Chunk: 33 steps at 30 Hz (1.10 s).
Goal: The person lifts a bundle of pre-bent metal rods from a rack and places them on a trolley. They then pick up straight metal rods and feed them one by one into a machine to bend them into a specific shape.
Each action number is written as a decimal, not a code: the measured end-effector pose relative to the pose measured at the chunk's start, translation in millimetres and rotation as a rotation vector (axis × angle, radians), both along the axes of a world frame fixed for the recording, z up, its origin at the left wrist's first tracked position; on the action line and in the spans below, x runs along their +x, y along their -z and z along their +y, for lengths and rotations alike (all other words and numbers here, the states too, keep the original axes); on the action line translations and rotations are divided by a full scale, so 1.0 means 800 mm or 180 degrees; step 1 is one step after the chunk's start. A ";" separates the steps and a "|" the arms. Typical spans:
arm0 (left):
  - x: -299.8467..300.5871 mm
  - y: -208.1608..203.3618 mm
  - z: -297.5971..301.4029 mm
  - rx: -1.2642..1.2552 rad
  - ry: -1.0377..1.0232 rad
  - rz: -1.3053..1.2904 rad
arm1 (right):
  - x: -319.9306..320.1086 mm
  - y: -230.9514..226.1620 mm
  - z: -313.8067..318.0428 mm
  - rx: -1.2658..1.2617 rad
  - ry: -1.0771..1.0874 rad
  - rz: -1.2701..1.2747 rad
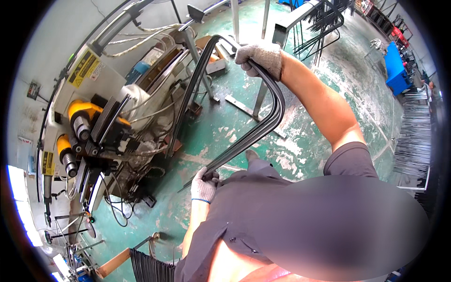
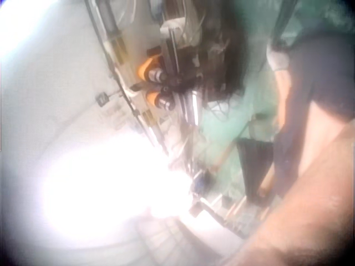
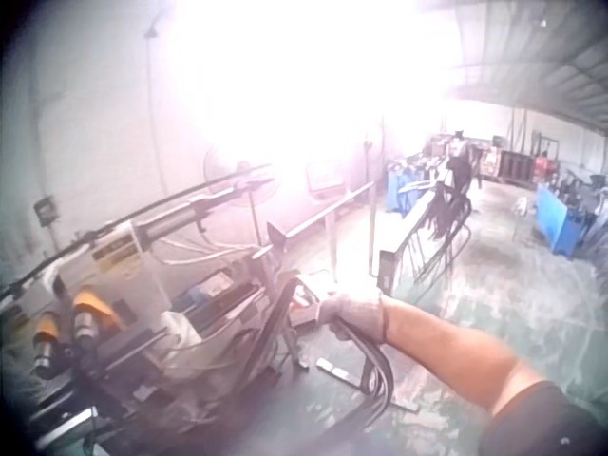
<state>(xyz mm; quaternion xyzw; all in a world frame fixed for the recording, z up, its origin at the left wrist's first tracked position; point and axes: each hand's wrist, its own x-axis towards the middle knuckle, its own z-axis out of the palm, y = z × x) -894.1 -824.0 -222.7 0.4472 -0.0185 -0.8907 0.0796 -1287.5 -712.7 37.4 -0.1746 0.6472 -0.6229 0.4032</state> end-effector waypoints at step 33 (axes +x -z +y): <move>-0.031 -0.001 0.059 -0.1390 -0.1643 -0.1106 | -0.139 0.244 -0.074 0.0206 0.0636 0.4514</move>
